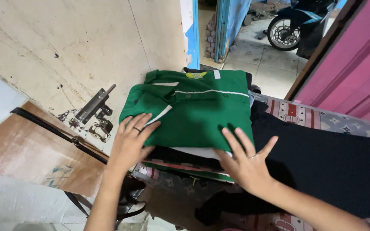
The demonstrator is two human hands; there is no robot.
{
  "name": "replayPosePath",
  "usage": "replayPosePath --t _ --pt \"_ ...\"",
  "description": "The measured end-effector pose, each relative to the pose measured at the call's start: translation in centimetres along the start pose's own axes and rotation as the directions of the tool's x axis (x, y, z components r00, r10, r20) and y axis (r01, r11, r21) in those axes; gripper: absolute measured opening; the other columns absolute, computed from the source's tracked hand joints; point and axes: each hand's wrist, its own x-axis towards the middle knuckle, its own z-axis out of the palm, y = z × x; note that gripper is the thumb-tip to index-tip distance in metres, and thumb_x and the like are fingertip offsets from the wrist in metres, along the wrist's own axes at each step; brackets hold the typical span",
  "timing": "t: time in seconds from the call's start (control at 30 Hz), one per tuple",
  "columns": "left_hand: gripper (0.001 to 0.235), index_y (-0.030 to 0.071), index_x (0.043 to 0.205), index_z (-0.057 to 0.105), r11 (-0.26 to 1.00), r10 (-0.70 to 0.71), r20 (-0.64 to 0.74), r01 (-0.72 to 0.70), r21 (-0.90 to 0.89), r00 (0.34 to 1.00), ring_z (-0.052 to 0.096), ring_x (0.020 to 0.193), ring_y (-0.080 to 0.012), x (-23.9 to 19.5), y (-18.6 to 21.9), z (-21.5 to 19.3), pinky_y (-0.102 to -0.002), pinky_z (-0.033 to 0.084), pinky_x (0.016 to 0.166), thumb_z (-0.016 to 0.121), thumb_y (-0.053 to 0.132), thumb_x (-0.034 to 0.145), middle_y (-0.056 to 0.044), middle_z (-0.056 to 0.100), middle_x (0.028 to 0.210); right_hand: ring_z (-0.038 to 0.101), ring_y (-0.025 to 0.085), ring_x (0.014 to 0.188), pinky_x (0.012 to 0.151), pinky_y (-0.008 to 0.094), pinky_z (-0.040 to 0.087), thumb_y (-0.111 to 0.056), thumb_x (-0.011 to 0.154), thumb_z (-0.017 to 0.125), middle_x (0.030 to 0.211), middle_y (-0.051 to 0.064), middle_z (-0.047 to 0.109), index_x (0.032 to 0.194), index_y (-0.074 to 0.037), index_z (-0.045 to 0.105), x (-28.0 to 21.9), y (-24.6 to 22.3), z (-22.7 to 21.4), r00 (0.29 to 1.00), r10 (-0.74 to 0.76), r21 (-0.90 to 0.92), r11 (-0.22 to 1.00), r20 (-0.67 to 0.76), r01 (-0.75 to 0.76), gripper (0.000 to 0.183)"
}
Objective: The person folds a black t-shirt, a white t-shirt with a number 8, and a green t-shirt on a table. They use a cardboard template to assist in folding each shirt neatly before stacking them.
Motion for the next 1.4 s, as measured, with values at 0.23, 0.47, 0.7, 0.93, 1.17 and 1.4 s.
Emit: replayPosePath --t 0.23,0.47,0.7,0.93,1.17,1.4 --pt "0.041 0.030 0.127 0.070 0.995 -0.051 -0.107 0.060 0.084 0.993 0.061 0.128 -0.0224 -0.1 -0.9 1.1 -0.043 0.046 0.107 0.068 0.019 0.088 -0.002 0.068 0.130 0.023 0.045 0.153 0.094 0.094 -0.004 -0.040 0.101 0.056 0.161 0.012 0.048 0.087 -0.033 0.071 -1.8 2.3 2.6 0.988 0.053 0.068 0.997 -0.146 -0.043 0.022" --pt "0.051 0.029 0.122 0.071 0.987 -0.144 -0.190 0.156 0.049 0.971 0.059 0.132 -0.0243 -0.8 -3.4 0.5 -0.044 0.044 0.109 0.065 0.006 0.077 0.002 0.071 0.127 0.020 0.052 0.153 0.093 0.095 -0.003 -0.040 0.098 0.063 0.164 0.018 0.044 0.080 -0.027 0.072 -1.9 2.6 3.4 0.976 0.136 0.055 0.990 -0.171 -0.129 0.023" --pt "0.063 0.032 0.131 0.070 0.961 -0.208 0.138 0.229 -0.157 0.968 0.047 0.146 -0.0343 1.1 -1.6 -2.2 -0.058 0.028 0.119 0.075 0.063 0.076 -0.012 0.065 0.140 0.037 0.048 0.147 0.120 0.071 0.004 -0.046 0.089 0.070 0.155 0.023 0.048 0.087 -0.028 0.077 0.8 3.1 -1.9 0.976 0.098 0.534 0.845 -0.193 0.021 0.020" --pt "0.047 0.025 0.121 0.075 0.957 -0.278 0.050 0.281 -0.070 0.959 0.064 0.125 -0.0336 12.4 -0.2 -1.4 -0.054 0.047 0.103 0.053 0.063 0.104 -0.010 0.072 0.119 0.065 0.036 0.122 0.104 0.055 0.050 -0.020 0.088 0.081 0.126 0.011 0.068 0.094 -0.013 0.074 13.1 5.6 -1.8 0.934 0.214 0.504 0.862 -0.287 -0.042 0.011" --pt "0.076 0.045 0.159 0.033 0.851 -0.422 0.673 0.521 0.064 0.607 0.019 0.157 -0.0420 18.3 1.6 0.6 -0.083 -0.002 0.111 0.023 0.084 0.094 -0.014 0.032 0.168 0.003 0.050 0.156 0.109 0.086 0.005 -0.088 0.084 0.035 0.172 0.018 0.013 0.161 -0.036 0.029 15.5 3.6 2.8 0.586 0.293 0.093 0.837 0.755 -0.539 0.093" --pt "0.071 0.050 0.155 0.039 0.868 -0.451 0.649 0.471 0.157 0.613 0.040 0.149 -0.0374 18.0 1.4 6.4 -0.083 0.014 0.111 0.020 0.083 0.095 -0.009 0.049 0.159 -0.004 0.047 0.157 0.107 0.087 0.015 -0.081 0.087 0.047 0.173 0.015 0.004 0.161 -0.038 0.025 13.8 4.9 7.5 0.492 0.254 0.189 0.705 0.833 -0.684 0.090"
